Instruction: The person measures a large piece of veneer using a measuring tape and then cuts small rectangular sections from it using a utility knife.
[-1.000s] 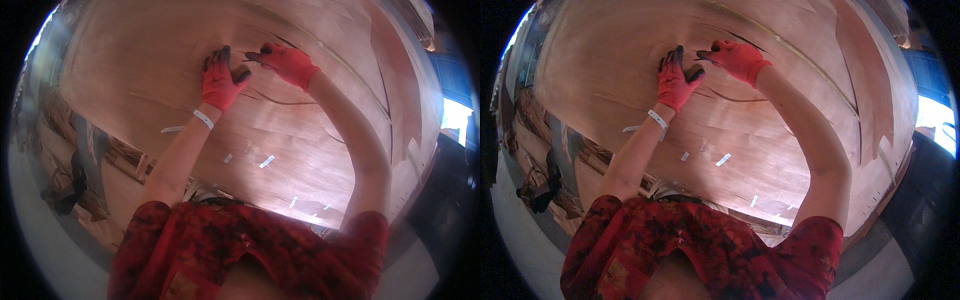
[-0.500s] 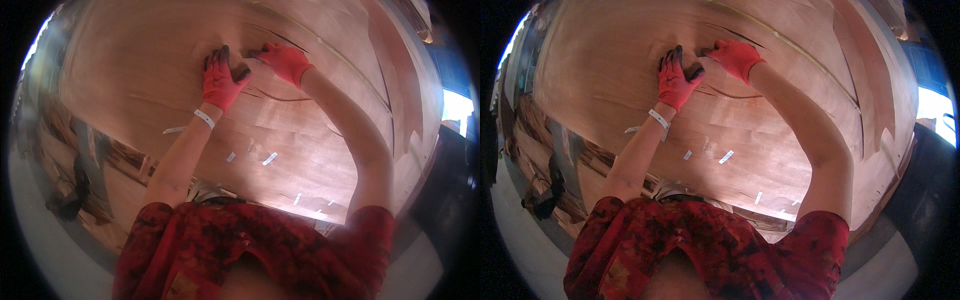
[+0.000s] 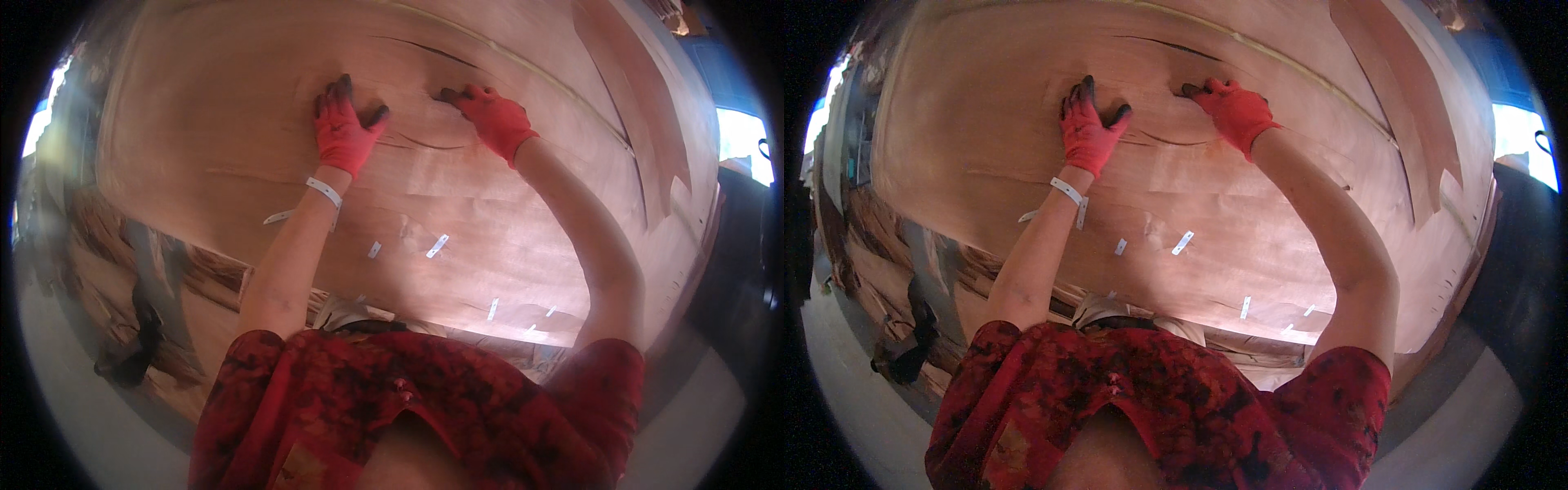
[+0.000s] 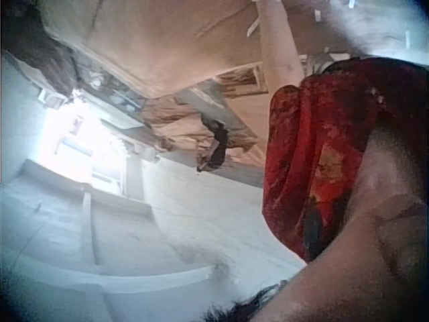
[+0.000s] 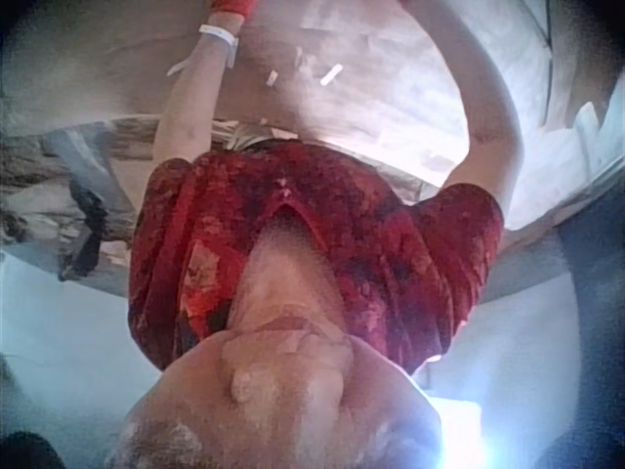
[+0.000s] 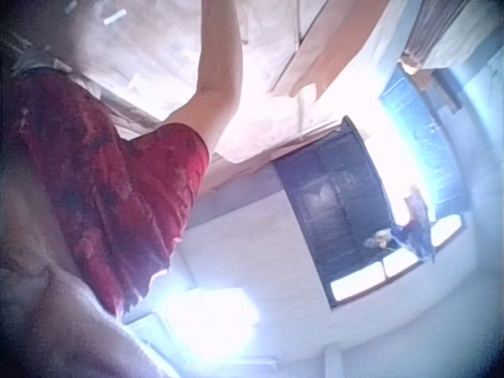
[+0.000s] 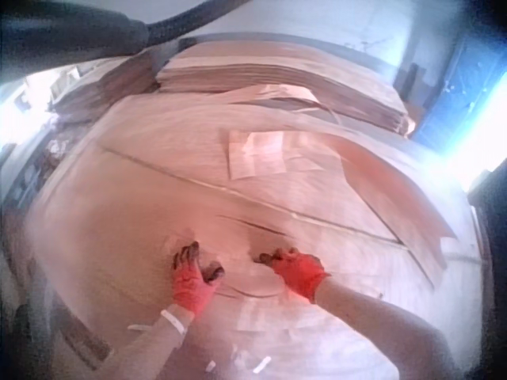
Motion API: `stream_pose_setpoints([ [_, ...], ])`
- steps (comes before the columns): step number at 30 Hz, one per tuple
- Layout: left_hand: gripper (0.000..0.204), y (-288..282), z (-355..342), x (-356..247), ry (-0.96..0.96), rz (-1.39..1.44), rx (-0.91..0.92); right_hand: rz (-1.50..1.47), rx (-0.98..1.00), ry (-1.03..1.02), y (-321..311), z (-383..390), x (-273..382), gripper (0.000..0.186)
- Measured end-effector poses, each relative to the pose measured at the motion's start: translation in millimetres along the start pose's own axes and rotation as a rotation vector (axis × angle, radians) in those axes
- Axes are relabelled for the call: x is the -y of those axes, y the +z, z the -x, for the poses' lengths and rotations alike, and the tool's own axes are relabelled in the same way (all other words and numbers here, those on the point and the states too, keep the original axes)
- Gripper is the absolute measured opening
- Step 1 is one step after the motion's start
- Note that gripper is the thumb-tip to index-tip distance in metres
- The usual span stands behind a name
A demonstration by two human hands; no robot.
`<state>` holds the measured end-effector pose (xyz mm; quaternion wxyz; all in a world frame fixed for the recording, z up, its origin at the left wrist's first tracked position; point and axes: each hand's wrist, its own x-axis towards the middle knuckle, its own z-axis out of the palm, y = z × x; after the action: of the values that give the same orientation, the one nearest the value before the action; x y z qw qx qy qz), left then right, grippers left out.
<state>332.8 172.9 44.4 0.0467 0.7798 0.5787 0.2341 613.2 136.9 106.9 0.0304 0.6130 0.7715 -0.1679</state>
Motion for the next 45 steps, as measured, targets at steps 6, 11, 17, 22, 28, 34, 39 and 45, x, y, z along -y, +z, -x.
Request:
stream_pose_setpoints([
  [6,0.094,1,0,2,0.023,0.021,0.012,0.023,0.003,0.085,2,39,-20,0.057],
  [11,0.093,4,1,7,0.043,-0.011,0.015,0.040,-0.049,0.180,14,84,-27,0.057],
  [17,0.097,10,4,11,0.053,-0.051,-0.036,0.007,-0.033,0.253,14,132,-44,0.044],
  [22,0.097,5,-2,-2,0.001,0.006,0.063,-0.086,-0.086,0.272,34,157,-69,0.038],
  [28,0.090,-4,2,2,-0.032,-0.002,0.021,-0.392,-0.264,0.229,-24,148,-12,0.049],
  [34,0.091,3,0,-1,-0.004,0.009,0.017,-0.132,-0.358,0.014,30,29,49,0.041],
  [39,0.091,0,3,5,-0.013,0.004,0.010,0.072,-0.555,-0.124,41,23,41,0.039],
  [45,0.088,1,4,5,0.001,0.006,-0.020,0.089,-0.284,0.314,43,116,-65,0.090],
])
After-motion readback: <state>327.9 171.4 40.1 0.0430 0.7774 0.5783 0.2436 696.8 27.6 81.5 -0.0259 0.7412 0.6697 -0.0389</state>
